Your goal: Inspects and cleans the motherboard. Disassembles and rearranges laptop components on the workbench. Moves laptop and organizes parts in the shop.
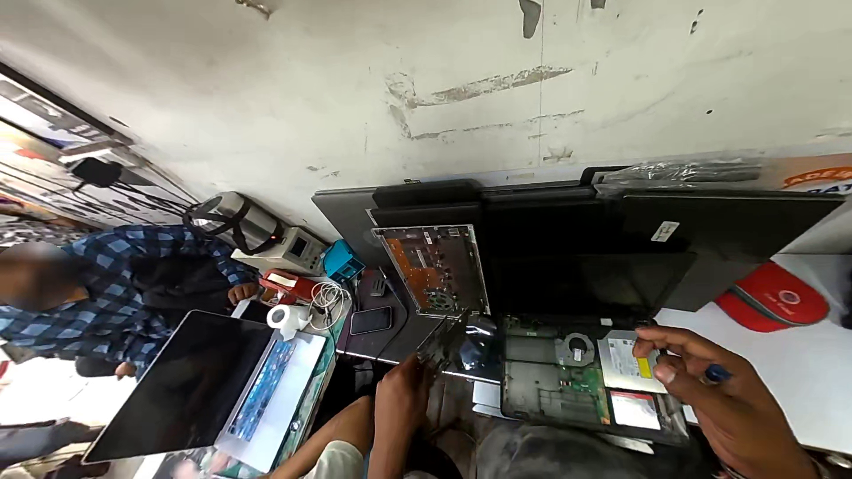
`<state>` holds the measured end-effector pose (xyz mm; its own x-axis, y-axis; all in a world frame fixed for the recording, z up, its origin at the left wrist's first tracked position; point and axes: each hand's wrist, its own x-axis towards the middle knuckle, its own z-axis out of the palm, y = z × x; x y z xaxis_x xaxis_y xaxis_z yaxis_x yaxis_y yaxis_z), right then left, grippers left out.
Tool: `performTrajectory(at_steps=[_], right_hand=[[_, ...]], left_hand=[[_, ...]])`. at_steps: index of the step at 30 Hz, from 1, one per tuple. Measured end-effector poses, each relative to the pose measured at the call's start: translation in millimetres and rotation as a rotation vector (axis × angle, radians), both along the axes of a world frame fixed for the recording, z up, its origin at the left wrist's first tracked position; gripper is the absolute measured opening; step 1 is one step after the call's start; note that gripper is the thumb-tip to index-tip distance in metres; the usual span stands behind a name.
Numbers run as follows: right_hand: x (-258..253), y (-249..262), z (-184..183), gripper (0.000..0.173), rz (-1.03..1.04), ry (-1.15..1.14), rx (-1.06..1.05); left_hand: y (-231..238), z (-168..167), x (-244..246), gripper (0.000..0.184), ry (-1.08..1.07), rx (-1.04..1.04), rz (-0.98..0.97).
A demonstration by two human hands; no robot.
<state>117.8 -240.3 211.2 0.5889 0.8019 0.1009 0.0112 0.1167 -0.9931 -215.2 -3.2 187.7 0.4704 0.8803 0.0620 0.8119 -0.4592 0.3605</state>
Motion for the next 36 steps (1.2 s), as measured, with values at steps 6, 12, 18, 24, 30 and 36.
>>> performTrajectory(at_steps=[6, 12, 18, 24, 30, 36], right_hand=[[-1.8, 0.6, -11.3, 0.035, 0.027, 0.012, -0.033], [1.7, -0.3, -21.2, 0.034, 0.007, -0.033, -0.172], [15.6, -8.9, -74.9, 0.039, 0.033, -0.258, -0.606], [-8.8, 15.6, -107.3, 0.029, 0.449, -0.16, -0.842], [-78.8, 114.4, -139.2, 0.041, 0.896, -0.387, -0.979], [-106.0, 220.2, -211.7, 0.077, 0.457, 0.03, -1.064]], left_hand=[[20.2, -63.1, -32.4, 0.027, 0.102, -0.096, 0.284], [19.5, -97.2, -28.6, 0.027, 0.099, -0.003, 0.301], [28.5, -128.4, -33.3, 0.028, -0.008, 0.11, 0.296], [32.6, -132.2, -47.0, 0.028, -0.506, -0.178, 0.685], [13.8, -125.9, -70.8, 0.03, -0.66, -0.282, 0.772], [-6.3, -102.3, -95.5, 0.026, -0.838, -0.429, 0.799]])
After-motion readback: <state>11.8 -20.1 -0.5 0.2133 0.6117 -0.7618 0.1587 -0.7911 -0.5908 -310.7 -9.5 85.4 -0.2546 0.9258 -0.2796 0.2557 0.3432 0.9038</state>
